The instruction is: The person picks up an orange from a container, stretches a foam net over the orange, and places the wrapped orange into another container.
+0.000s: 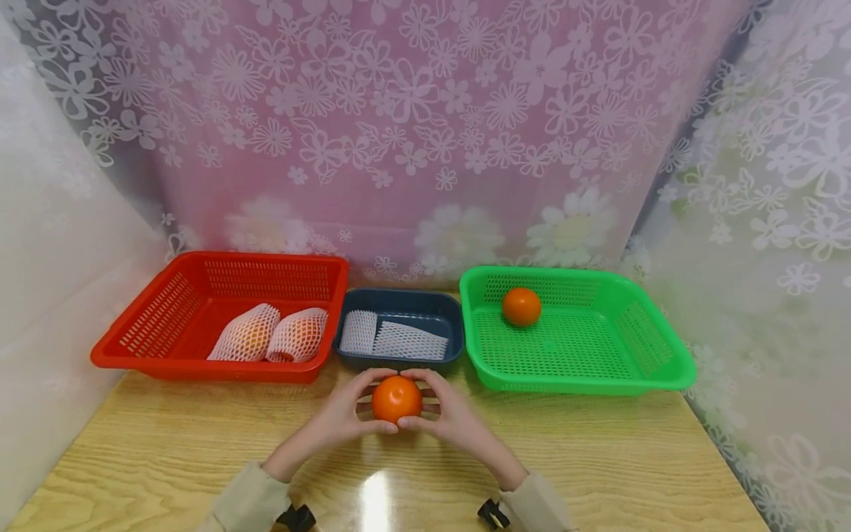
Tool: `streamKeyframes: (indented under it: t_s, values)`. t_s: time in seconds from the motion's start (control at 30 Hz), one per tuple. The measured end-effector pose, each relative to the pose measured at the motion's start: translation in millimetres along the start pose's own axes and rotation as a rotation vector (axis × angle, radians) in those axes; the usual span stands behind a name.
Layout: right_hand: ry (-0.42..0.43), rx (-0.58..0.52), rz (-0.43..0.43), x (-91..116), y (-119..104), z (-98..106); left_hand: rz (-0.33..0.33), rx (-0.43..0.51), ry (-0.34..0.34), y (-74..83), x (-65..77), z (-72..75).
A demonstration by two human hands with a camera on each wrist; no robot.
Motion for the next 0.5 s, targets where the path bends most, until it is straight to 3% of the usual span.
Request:
streamKeyframes:
  t_s: [0.5]
  values:
    - [-0.047, 0.054, -0.041, 3.8, 4.1, -6.9, 0.038, -0.074, -0.095, -11.4, 1.2, -10.0]
Point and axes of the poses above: each hand's wrist, its own x-axis away from the middle knuckle, its own z-axis out of the back of the hand, y = z × x, the point moved 7 cm from there along -x, towards the middle knuckle, and after that the axes turned 5 degrees about -y, right-handed, at the moved point
